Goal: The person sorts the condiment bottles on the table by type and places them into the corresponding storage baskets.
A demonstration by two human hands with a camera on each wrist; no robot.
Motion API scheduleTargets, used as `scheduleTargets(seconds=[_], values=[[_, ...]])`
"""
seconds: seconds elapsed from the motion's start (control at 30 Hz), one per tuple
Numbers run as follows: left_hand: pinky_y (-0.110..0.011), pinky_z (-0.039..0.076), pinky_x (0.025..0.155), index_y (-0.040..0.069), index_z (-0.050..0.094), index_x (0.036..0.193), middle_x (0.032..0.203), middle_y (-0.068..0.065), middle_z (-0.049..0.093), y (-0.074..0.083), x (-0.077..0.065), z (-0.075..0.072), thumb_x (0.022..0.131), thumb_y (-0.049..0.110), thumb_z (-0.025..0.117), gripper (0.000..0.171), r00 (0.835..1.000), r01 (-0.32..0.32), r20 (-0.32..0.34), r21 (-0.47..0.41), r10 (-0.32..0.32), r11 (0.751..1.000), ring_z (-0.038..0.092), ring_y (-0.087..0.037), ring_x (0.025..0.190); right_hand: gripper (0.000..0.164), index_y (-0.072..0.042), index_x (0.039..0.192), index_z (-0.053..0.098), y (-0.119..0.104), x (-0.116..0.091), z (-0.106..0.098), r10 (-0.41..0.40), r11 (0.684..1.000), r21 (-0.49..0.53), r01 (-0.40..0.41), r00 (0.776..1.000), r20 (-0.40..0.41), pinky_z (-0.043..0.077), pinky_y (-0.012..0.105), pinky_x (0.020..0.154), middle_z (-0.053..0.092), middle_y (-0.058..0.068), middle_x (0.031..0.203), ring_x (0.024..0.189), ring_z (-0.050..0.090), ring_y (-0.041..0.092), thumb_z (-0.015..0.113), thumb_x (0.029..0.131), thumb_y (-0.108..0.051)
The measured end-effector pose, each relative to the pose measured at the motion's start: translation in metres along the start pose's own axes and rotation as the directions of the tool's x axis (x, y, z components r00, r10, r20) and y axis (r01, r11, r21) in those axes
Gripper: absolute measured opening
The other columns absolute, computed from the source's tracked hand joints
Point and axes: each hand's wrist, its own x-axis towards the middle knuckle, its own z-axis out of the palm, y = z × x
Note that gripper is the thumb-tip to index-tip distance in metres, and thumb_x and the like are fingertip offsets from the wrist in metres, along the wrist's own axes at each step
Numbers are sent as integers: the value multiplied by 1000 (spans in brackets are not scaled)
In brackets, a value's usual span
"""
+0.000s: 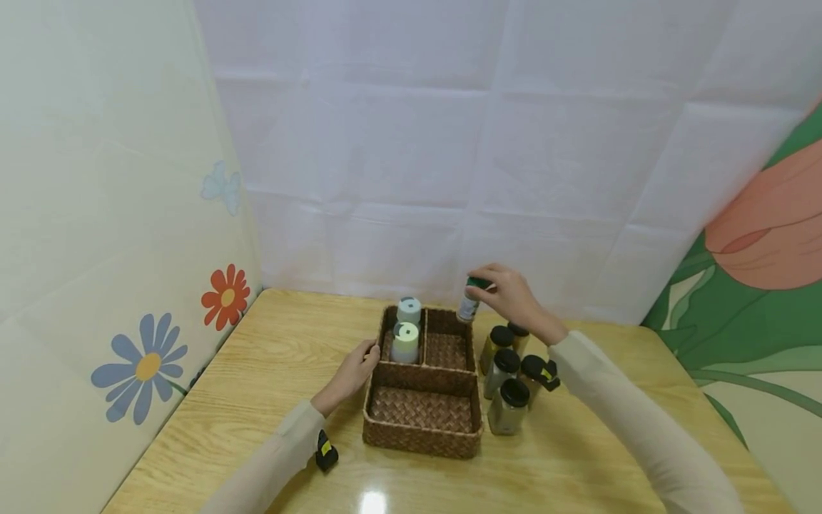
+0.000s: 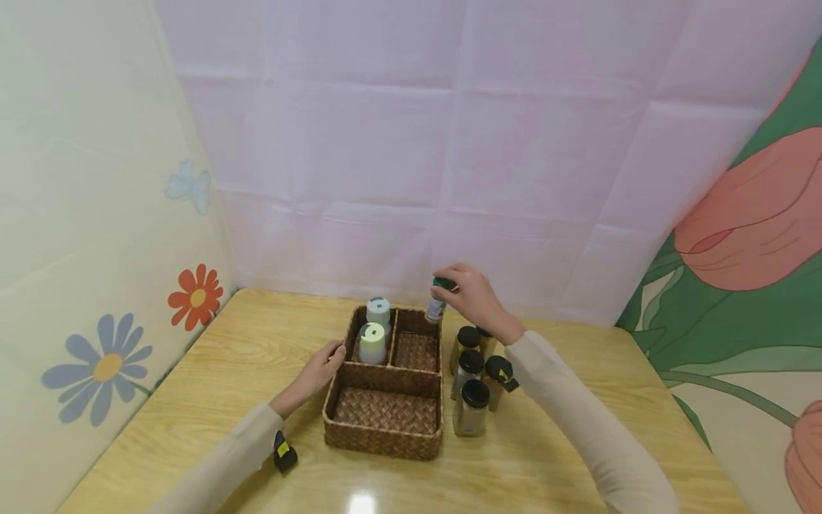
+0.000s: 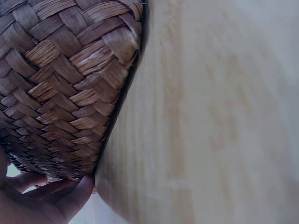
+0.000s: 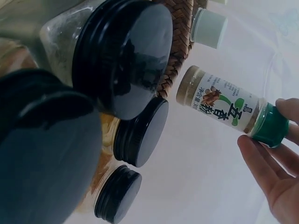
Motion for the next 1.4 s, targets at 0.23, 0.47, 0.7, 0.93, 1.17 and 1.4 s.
scheduleTargets(seconds=[0.23, 0.47, 0.7, 0.93, 1.17, 1.4], values=[[-58, 42, 100, -10, 36, 147, 143, -32, 42, -1, 0, 1, 110, 19, 36, 47, 1000, -7, 8, 25, 7, 1000, 45, -46, 129, 34, 4, 122, 67, -2, 2, 4, -45, 999, 15, 44, 998, 49, 59, 35, 73, 64, 18, 111, 87, 66, 25, 73, 91, -10], [-58, 42, 101, -11, 38, 145, 142, -32, 43, 0, 1, 2, 110, 19, 37, 46, 1000, -16, -6, 26, 16, 1000, 44, -46, 129, 32, 2, 119, 69, -2, 5, 9, -57, 998, 32, 53, 990, 129, 58, 35, 75, 66, 16, 110, 90, 66, 26, 74, 91, -12], [-58, 41, 101, -10, 37, 146, 143, -32, 42, 0, 2, 2, 110, 20, 37, 47, 1000, -4, -7, 24, 4, 1000, 44, -46, 129, 30, 1, 117, 69, -4, 8, 13, -37, 999, 40, 28, 969, 245, 58, 37, 77, 66, 15, 109, 90, 67, 28, 74, 91, -12], [-58, 42, 100, -10, 37, 146, 143, -32, 43, -3, 3, 2, 110, 20, 37, 47, 1000, -4, -10, 25, 4, 1000, 44, -46, 129, 28, 2, 116, 69, -2, 12, 18, -45, 999, 0, 47, 948, 316, 58, 36, 74, 66, 17, 110, 93, 66, 29, 73, 91, -8], [-58, 42, 100, -10, 38, 146, 143, -31, 43, -4, 3, 3, 110, 20, 38, 47, 1000, -3, -10, 14, 3, 1000, 44, -46, 129, 26, 1, 115, 70, 7, 17, 24, -45, 998, -25, 58, 926, 375, 57, 40, 78, 67, 15, 110, 98, 64, 30, 73, 91, -8], [-57, 42, 100, -9, 36, 147, 144, -31, 42, -4, 4, 2, 110, 23, 36, 49, 1000, 4, 4, 13, -4, 1000, 44, -45, 129, 27, 1, 116, 70, 11, 21, 31, -8, 1000, 0, 8, 913, 407, 57, 42, 81, 68, 16, 112, 99, 65, 32, 73, 91, -8]])
